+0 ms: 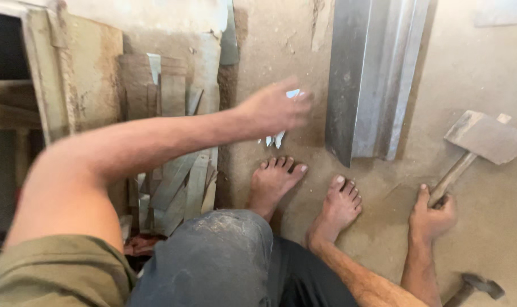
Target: The person sits on the floor of a metal workshop and bends small sheet-metal pieces by hand against a heavy angle-iron bar, striking them with a wooden mallet to form an angle. Each finished piece is placed on a growing stack of completed pieces beside the work area.
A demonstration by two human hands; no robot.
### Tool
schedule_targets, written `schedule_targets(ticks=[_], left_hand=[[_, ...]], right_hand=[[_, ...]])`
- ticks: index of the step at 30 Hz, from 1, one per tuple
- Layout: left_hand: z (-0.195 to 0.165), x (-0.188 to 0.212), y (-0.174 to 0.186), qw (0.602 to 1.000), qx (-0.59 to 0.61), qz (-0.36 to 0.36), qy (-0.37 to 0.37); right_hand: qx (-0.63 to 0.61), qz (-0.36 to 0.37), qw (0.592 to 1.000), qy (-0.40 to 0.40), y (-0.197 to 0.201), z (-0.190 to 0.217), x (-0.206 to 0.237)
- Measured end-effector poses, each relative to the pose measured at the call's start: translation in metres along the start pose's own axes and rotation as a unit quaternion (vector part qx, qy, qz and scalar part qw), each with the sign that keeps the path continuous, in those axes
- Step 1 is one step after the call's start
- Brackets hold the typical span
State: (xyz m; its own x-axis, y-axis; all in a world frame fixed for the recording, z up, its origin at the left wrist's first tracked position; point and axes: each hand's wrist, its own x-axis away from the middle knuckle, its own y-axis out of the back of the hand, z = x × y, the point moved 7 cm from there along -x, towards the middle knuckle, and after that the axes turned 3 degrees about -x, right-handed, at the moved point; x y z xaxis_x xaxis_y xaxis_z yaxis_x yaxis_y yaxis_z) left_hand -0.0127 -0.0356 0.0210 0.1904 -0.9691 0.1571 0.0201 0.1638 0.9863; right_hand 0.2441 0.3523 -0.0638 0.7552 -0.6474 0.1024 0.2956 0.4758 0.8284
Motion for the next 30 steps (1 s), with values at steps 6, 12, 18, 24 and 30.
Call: schedule_targets(ticks=[6,12,18,24,30], left_hand=[[-0.027,0.013,-0.042,0.963,-0.078,0.122,-0.226],[0.004,-0.004,-0.055,0.96,-0.081,0.246,-0.105],[0.068,0.025,-0.038,0.921,0.218,0.108,0.303],[0.119,0.039,-0.028,0.745,0.234,-0.106,0.616],[0.121,0.044,-0.027,0.744,0.336,-0.12,0.565]], right_hand=[[0.011,-0.009,1.0,0.027,0.0,-0.005,0.003],[0.038,-0.019,0.998,0.048,-0.001,-0.004,0.003],[0.041,-0.017,0.999,0.017,-0.003,-0.003,0.002],[0.043,-0.024,0.998,0.042,-0.001,0.009,0.002],[0.021,-0.018,0.999,0.03,0.001,0.016,0.002]])
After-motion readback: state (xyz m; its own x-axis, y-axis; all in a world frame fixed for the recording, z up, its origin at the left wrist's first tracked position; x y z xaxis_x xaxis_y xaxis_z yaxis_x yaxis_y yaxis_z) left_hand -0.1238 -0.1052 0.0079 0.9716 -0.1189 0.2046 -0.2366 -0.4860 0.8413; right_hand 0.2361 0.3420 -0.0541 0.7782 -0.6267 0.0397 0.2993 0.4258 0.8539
